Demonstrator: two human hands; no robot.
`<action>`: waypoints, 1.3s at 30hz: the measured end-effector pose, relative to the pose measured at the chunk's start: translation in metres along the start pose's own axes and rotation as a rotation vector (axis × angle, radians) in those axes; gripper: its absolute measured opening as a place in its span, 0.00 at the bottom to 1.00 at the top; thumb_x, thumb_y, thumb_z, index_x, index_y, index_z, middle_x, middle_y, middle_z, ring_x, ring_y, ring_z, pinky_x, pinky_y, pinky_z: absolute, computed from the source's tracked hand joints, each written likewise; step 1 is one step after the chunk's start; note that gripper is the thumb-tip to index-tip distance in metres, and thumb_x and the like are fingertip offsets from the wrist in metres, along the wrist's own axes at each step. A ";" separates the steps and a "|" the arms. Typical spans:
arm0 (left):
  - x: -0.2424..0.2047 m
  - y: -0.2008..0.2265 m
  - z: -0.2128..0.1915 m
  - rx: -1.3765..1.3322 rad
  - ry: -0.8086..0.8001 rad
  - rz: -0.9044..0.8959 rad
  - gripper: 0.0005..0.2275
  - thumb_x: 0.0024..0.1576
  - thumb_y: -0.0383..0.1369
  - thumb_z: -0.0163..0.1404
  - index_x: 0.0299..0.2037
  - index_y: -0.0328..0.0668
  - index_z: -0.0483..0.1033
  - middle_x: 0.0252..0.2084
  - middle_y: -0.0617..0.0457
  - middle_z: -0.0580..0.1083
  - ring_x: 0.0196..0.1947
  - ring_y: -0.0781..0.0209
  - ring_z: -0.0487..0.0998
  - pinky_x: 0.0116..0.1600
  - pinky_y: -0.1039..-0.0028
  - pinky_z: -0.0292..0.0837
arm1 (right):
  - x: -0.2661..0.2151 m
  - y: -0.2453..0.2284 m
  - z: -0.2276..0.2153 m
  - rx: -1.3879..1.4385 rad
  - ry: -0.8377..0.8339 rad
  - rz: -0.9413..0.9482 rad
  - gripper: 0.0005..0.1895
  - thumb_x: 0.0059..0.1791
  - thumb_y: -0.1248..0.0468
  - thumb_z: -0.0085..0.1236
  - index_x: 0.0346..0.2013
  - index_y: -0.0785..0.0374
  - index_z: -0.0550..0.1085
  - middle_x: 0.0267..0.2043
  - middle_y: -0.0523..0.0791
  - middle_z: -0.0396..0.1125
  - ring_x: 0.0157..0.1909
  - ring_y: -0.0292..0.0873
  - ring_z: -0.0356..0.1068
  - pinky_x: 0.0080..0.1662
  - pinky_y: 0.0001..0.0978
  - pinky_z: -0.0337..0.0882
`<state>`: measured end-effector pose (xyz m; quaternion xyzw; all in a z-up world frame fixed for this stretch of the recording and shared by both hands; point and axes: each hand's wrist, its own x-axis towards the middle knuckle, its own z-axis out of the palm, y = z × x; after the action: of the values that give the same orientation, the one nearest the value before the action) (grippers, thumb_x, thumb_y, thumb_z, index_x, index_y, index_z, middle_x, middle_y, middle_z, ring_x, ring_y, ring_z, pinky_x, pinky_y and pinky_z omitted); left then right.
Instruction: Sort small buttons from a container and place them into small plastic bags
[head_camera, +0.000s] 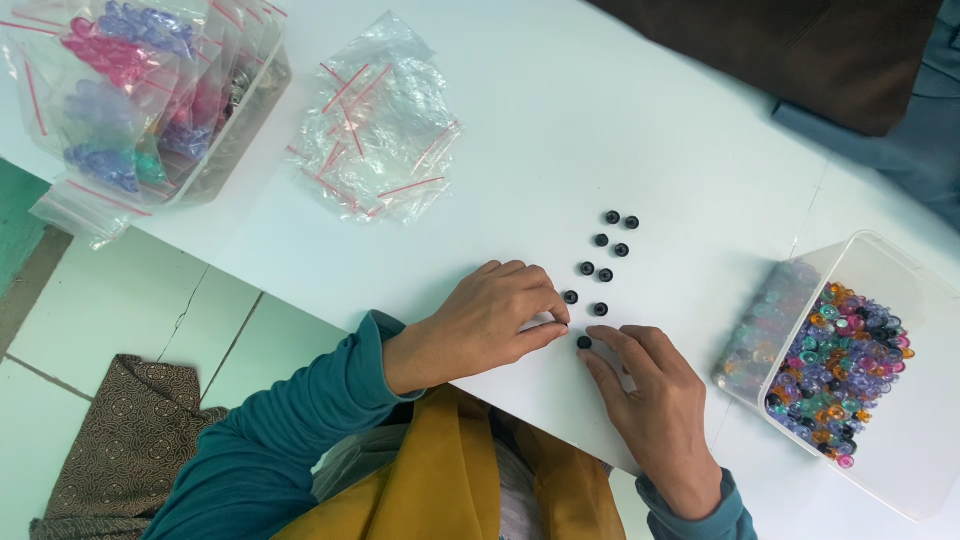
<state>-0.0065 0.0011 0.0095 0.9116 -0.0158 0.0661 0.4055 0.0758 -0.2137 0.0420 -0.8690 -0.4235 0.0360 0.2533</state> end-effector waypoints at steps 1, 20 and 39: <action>0.000 0.001 -0.002 0.000 0.002 0.000 0.06 0.62 0.39 0.52 0.40 0.52 0.80 0.39 0.60 0.75 0.42 0.58 0.74 0.48 0.66 0.66 | 0.001 0.001 -0.001 0.000 0.000 -0.002 0.11 0.50 0.59 0.65 0.47 0.53 0.80 0.44 0.40 0.71 0.24 0.38 0.65 0.30 0.29 0.69; 0.002 -0.022 -0.085 0.324 0.359 -0.031 0.15 0.62 0.41 0.54 0.55 0.46 0.76 0.41 0.53 0.75 0.40 0.49 0.75 0.46 0.59 0.68 | 0.099 -0.045 -0.020 -0.248 -0.149 -0.120 0.27 0.53 0.53 0.59 0.66 0.52 0.71 0.40 0.42 0.68 0.34 0.43 0.71 0.29 0.43 0.73; -0.068 -0.101 -0.134 0.339 0.487 -0.417 0.13 0.61 0.38 0.53 0.54 0.47 0.79 0.51 0.47 0.75 0.51 0.46 0.76 0.50 0.58 0.69 | 0.284 -0.157 0.090 -0.178 -0.393 -0.367 0.25 0.52 0.55 0.61 0.62 0.60 0.75 0.56 0.56 0.71 0.58 0.56 0.72 0.54 0.54 0.72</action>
<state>-0.0804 0.1661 0.0149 0.9069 0.2786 0.1991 0.2454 0.1194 0.1178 0.0805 -0.7729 -0.6163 0.1202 0.0912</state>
